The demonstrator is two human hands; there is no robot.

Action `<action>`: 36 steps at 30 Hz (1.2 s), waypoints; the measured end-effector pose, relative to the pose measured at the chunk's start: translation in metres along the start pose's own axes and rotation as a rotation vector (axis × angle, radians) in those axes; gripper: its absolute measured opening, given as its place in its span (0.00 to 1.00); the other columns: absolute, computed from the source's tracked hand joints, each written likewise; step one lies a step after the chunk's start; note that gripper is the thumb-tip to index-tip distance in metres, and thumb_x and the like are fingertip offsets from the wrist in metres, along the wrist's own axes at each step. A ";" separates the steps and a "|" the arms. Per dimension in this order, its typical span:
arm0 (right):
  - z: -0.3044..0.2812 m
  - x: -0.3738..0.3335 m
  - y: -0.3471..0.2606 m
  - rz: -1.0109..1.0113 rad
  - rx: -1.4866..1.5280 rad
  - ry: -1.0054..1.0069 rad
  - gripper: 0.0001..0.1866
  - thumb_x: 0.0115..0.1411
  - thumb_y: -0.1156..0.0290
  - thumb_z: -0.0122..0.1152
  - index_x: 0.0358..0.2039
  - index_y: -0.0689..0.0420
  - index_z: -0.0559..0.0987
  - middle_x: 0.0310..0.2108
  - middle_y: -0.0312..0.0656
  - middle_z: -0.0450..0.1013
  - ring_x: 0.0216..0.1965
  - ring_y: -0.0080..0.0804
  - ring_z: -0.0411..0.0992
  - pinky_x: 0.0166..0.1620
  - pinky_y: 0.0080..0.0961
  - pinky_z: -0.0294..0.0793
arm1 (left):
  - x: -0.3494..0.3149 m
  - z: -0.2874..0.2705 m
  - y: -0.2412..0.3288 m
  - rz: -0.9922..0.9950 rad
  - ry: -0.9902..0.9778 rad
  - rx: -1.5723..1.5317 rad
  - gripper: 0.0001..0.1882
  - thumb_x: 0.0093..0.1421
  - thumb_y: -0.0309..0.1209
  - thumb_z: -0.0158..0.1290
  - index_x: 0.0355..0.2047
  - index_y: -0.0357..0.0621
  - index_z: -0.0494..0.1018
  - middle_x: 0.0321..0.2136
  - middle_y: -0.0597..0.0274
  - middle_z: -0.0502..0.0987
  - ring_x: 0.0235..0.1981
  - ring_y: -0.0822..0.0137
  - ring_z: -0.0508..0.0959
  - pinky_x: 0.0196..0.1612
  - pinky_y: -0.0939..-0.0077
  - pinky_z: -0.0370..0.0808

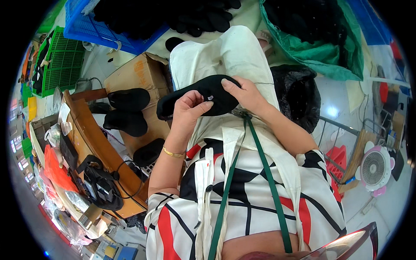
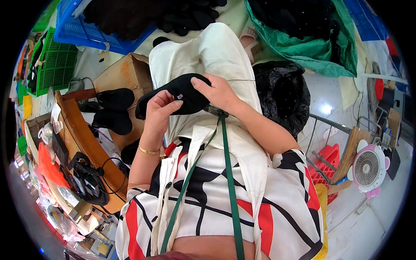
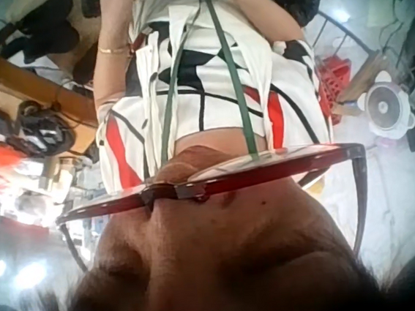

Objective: The person sits on the floor and sews a black slipper using a needle and thread. They repeatedly pull the thread through the slipper's sole, tie knots, and place the finished slipper into a nearby blue crate before picking up another slipper to continue the process.

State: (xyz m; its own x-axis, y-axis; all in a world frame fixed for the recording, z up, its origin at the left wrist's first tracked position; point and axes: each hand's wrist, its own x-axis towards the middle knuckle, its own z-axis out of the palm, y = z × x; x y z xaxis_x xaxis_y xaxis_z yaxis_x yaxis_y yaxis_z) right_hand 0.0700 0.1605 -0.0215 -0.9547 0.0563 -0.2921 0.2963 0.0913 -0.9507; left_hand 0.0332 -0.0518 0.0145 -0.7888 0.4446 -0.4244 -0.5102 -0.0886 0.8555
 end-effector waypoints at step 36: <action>-0.203 0.036 -0.070 -0.125 0.967 0.695 0.18 0.68 0.57 0.56 0.50 0.57 0.75 0.48 0.41 0.75 0.44 0.36 0.76 0.51 0.35 0.78 | 0.044 0.032 0.029 0.740 0.100 0.949 0.09 0.56 0.21 0.59 0.39 0.39 0.77 0.34 0.55 0.78 0.38 0.57 0.77 0.44 0.69 0.73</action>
State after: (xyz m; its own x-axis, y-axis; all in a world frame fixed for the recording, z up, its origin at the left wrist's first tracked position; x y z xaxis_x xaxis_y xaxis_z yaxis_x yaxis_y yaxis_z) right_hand 0.0209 0.3581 0.0555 -0.6685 0.6529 -0.3562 -0.2248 -0.6339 -0.7401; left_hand -0.0053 -0.0064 0.0299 -0.8280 0.4883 0.2757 0.4986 0.4161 0.7604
